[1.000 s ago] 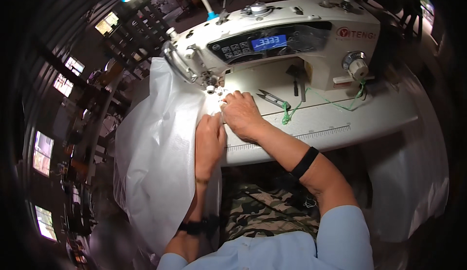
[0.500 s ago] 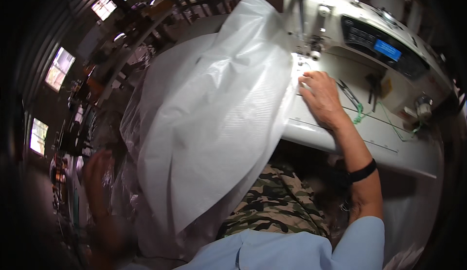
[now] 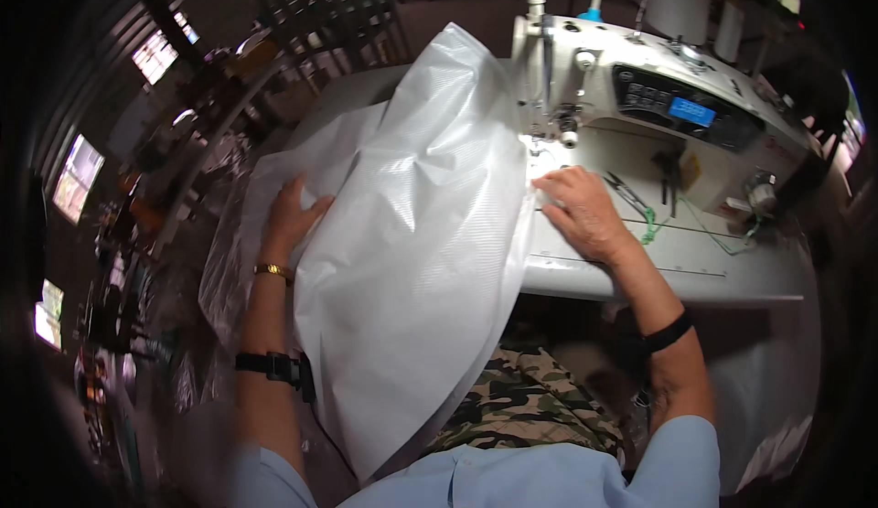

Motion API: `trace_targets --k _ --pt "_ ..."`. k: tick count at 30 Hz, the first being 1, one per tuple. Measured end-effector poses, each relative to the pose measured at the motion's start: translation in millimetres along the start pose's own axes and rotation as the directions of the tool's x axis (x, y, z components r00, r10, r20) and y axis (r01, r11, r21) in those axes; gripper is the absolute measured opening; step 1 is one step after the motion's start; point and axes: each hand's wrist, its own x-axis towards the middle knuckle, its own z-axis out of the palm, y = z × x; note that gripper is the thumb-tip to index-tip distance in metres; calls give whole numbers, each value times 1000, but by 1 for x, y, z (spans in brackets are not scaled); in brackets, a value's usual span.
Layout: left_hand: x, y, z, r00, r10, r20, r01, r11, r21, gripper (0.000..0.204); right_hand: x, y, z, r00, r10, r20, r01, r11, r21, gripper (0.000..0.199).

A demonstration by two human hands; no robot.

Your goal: Manually aligning and sewing the edges of a large white plastic/polyethylene sheet using an industrial sewing machine.

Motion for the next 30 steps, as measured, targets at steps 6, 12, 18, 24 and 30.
trace_targets --k 6,12,18,24,30 --pt "-25 38 15 988 -31 149 4 984 177 25 10 -7 6 999 -49 0 49 998 -38 23" --pt "-73 -20 -37 996 -82 -39 89 972 220 26 10 0 15 990 -2 -140 2 1000 -3 4" --pt "-95 -93 -219 846 -15 -533 299 841 451 45 9 6 19 969 -4 -248 -4 999 -34 7" --pt "-48 -38 -230 827 -353 -437 533 738 413 50 4 0 14 964 15 -265 -35 997 -73 12" --pt "-64 110 -179 920 269 -285 -241 962 129 49 -48 -57 7 951 -56 -303 74 996 49 8"
